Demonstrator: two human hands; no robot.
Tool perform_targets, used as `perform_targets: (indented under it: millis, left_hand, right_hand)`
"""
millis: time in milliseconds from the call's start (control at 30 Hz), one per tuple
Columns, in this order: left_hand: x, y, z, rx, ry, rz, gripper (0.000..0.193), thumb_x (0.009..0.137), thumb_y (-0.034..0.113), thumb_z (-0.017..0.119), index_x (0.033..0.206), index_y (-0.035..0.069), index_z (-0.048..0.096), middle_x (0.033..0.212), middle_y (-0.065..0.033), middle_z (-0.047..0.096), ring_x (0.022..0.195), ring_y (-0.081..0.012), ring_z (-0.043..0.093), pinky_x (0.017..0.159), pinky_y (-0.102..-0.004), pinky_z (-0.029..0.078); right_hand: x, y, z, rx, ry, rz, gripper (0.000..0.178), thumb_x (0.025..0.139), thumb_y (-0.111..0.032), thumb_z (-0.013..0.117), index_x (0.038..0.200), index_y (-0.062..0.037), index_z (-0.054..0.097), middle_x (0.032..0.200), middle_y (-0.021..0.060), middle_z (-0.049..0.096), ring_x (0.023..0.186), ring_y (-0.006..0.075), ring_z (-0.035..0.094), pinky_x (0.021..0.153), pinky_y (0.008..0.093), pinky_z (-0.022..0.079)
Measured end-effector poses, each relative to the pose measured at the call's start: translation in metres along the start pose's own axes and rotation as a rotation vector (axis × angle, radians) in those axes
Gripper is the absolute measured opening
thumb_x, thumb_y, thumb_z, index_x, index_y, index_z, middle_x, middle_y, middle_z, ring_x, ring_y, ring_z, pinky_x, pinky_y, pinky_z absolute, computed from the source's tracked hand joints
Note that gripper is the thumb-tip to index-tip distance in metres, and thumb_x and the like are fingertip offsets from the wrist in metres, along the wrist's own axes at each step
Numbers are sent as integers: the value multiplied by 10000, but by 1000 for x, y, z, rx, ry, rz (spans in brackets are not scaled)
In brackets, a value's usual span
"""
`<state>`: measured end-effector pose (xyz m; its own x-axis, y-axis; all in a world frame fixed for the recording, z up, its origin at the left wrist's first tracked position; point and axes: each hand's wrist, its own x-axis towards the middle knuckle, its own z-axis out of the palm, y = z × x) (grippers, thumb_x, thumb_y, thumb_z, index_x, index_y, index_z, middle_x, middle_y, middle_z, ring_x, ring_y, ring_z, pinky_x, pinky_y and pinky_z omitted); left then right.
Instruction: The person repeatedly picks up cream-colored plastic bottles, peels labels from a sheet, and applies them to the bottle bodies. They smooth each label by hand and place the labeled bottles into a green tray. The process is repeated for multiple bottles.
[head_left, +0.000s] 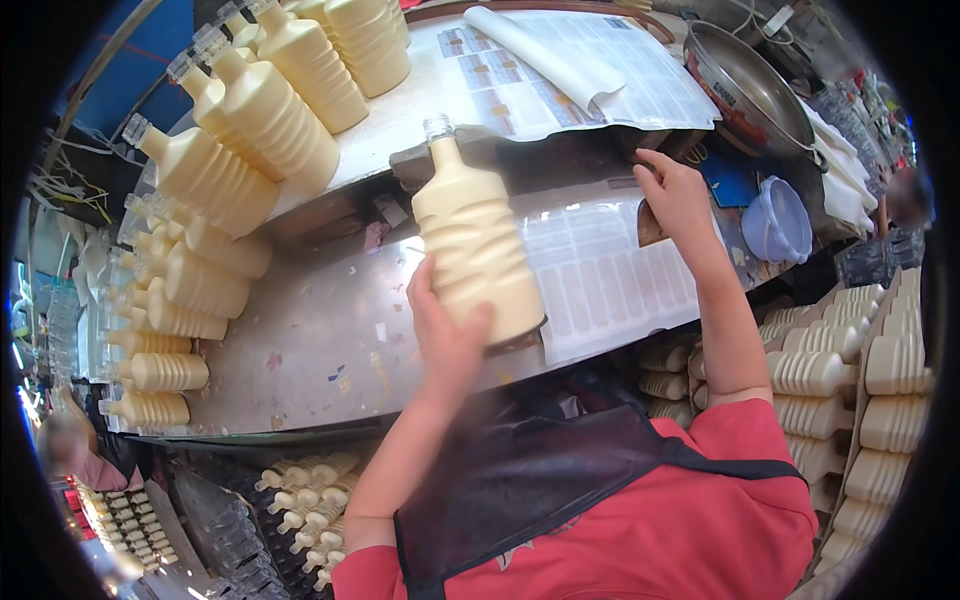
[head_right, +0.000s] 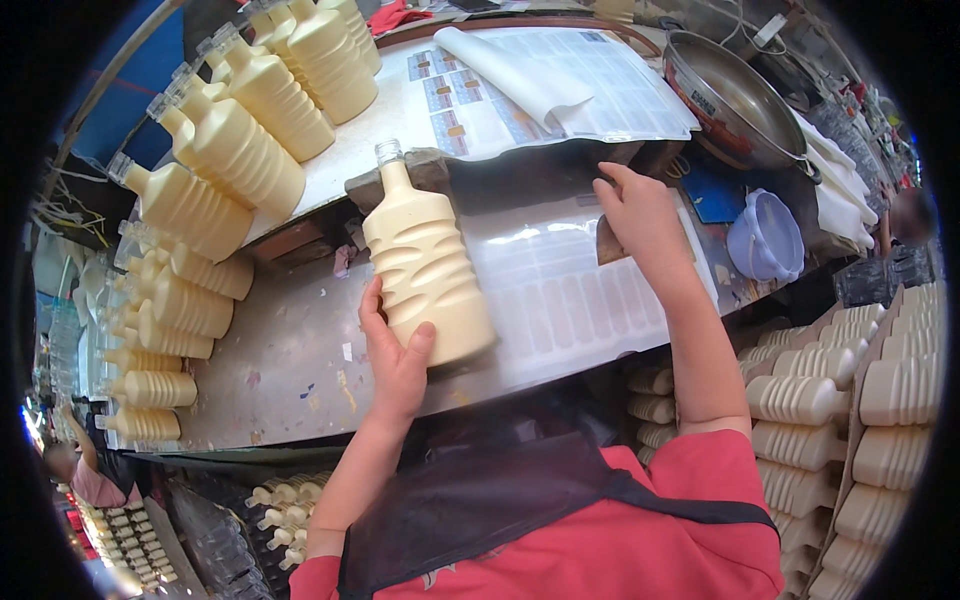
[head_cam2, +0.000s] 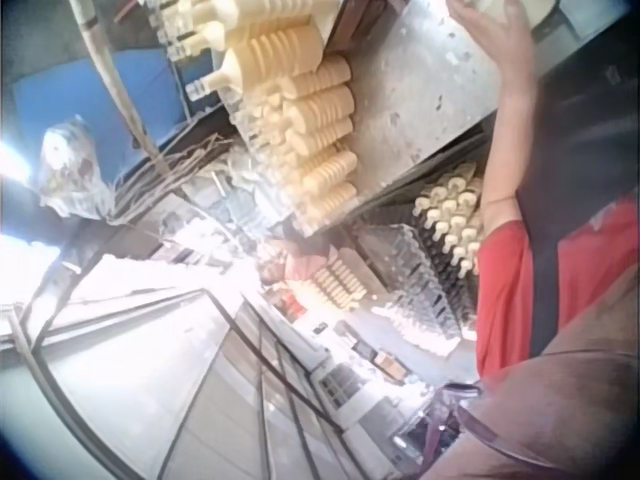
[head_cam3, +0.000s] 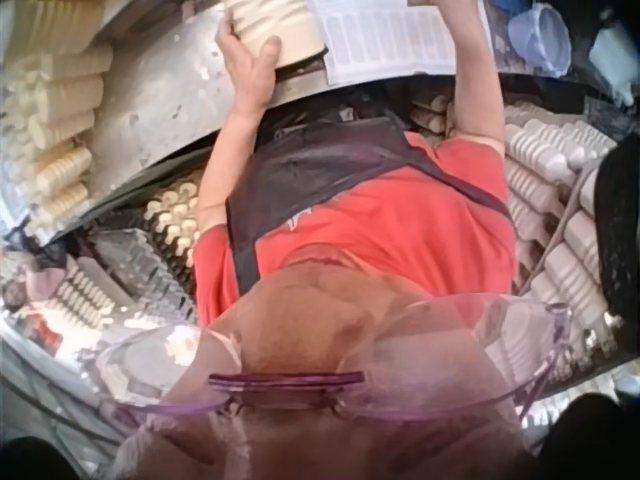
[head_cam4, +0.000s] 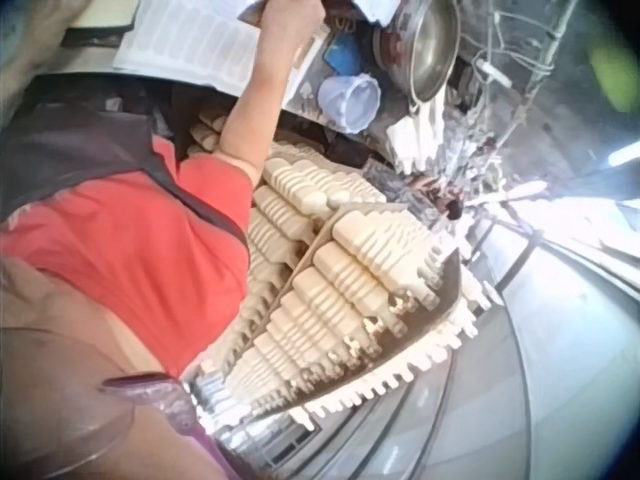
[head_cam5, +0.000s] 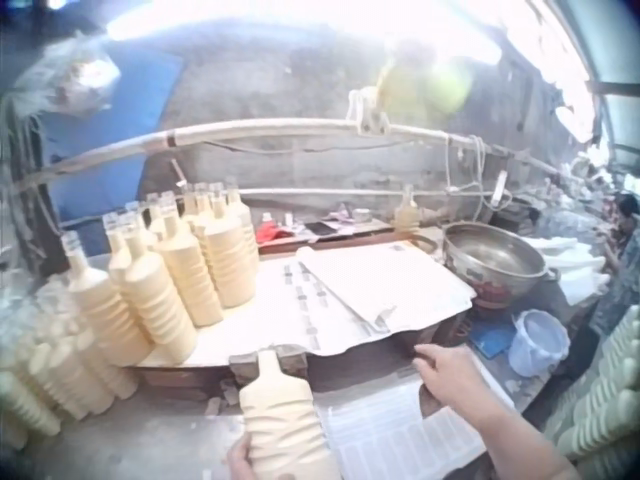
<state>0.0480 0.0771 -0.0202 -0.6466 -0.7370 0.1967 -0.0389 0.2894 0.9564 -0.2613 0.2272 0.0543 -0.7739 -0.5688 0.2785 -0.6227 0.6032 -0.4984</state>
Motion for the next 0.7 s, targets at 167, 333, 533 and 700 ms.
perform_targets:
  millis: [167,333,533,700]
  left_hand:
    - [0,5,0,-8,-3,-6,875,944,319,692,1574,-18,188,1510,-227,366,1380,-298,411,1180,-424,318]
    - [-1,1,1,-14,11,-7,896,942,343,702,1576,-19,182,1506,-227,372,1379,-290,414,1176,-424,327]
    - [-1,-2,2,-39,6,4,901,944,352,702,1582,-10,178,1501,-222,378,1374,-287,419,1178,-423,326]
    - [-2,-3,0,-57,12,10,894,947,342,699,1586,-2,177,1500,-218,380,1377,-288,416,1182,-424,321]
  right_hand:
    - [-2,28,17,-115,-81,-13,380,916,-264,672,1223,-44,717,990,224,742,946,389,713,863,459,553]
    - [-22,63,36,-272,-190,93,429,921,-254,639,1312,-80,668,1074,240,728,992,414,695,872,488,550]
    - [-28,93,58,-313,-145,11,388,943,-219,593,1309,-121,677,986,243,712,929,431,687,836,519,548]
    - [-31,86,55,-311,-143,-9,377,946,-198,582,1301,-122,682,983,237,709,913,425,688,831,515,551]
